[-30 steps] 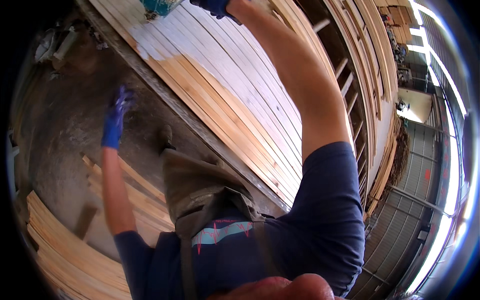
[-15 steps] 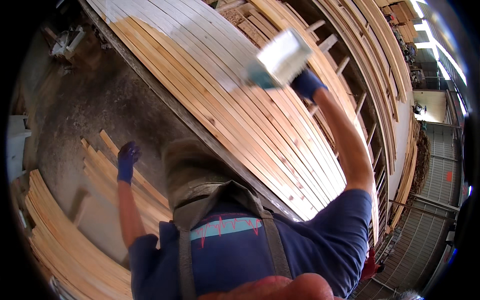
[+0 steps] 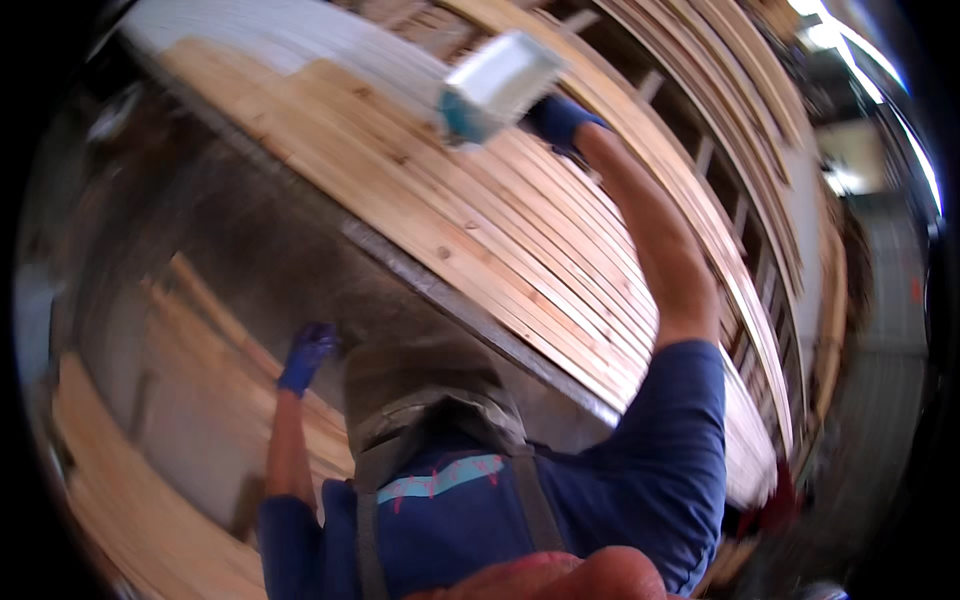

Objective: The person applies white paint to long wooden planks arranged on a metal rack using a paint roller. They repeatedly dip the roller into a paint bucket and roll it along the length of the planks, covering the wood surface. The person also picks up and places wooden planks onto the rack to position them for painting.

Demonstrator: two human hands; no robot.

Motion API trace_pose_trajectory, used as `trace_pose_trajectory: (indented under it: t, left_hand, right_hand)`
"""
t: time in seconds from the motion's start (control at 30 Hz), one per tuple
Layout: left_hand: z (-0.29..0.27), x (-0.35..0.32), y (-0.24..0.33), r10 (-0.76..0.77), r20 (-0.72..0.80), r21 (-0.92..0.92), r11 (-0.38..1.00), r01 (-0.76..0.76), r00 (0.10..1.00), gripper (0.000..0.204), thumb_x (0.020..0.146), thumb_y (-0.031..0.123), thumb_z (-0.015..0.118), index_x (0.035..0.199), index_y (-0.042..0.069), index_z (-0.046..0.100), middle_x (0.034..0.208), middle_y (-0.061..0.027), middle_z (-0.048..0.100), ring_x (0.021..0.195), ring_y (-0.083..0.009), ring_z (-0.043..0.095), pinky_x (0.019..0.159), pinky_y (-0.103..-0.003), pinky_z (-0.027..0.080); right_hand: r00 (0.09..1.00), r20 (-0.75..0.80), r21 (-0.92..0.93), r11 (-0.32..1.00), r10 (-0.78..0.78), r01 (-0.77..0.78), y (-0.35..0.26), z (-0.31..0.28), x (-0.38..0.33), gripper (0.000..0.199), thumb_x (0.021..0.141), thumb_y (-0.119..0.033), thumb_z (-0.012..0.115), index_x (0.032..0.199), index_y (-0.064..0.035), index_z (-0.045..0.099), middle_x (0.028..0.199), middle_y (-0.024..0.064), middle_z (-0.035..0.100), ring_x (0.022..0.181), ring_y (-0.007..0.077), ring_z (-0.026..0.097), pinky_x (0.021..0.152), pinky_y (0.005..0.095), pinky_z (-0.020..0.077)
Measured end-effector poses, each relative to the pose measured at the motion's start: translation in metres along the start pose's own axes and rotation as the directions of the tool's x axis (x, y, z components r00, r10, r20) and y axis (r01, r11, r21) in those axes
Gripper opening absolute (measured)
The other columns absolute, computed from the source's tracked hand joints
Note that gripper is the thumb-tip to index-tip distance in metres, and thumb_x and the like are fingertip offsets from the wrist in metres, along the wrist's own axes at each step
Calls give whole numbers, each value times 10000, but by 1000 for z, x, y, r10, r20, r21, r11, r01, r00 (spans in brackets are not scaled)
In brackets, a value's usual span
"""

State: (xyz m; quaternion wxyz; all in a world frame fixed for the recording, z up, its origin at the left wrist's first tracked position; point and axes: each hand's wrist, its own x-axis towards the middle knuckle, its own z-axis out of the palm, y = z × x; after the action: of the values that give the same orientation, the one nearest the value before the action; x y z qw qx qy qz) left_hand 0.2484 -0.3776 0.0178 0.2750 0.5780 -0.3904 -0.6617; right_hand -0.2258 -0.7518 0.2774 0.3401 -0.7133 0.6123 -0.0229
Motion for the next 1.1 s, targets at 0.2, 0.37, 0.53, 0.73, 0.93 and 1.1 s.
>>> trace_pose_trajectory:
  t: [0.2,0.37,0.53,0.73,0.93,1.1]
  left_hand:
    - [166,-56,-33,384,-200,182,918,-351,901,332,982,151,547,1286,18,562,1236,-109,623,1103,-202,594,949,-359,494]
    - [293,-84,54,255,-322,-292,889,-352,912,446,994,365,565,1299,40,551,1195,-121,638,994,-205,656,885,-339,528]
    - [331,-79,114,-25,-426,-260,961,-95,904,685,902,616,576,1292,54,558,1172,-139,646,933,-259,676,843,-363,535]
    - [355,-56,111,86,-419,-114,983,-146,904,426,921,446,650,1073,48,623,889,-54,643,765,-124,597,624,-283,523]
    - [368,-52,111,221,-474,-73,955,-288,852,285,938,334,661,968,54,611,811,-12,619,688,-99,544,607,-297,506]
    - [365,-48,99,389,-411,-33,898,-440,825,302,955,360,627,914,61,610,800,3,587,697,-110,509,614,-306,464]
  right_hand:
    - [993,-17,-72,991,-118,116,87,0,-112,436,978,-302,522,1349,-73,509,1185,126,624,1099,245,585,995,397,449]
    - [986,144,-529,835,-86,150,325,-20,-336,385,829,-207,583,1194,-89,616,1049,140,683,993,282,647,899,446,496]
    - [980,198,-785,599,3,156,473,5,-622,427,862,-172,524,1277,-93,593,1345,143,572,1271,362,485,1130,507,297]
    - [917,32,-344,866,397,-363,496,31,-821,327,812,-189,592,1126,-148,673,1129,109,679,1049,337,629,909,472,488]
    - [953,-174,73,968,248,-239,458,49,-756,318,775,-140,598,1080,-118,687,1082,147,675,1023,370,627,865,466,508]
    - [995,-45,8,996,-92,92,365,47,-557,437,1024,-189,423,1433,-36,404,1409,124,512,1272,252,496,1094,377,386]
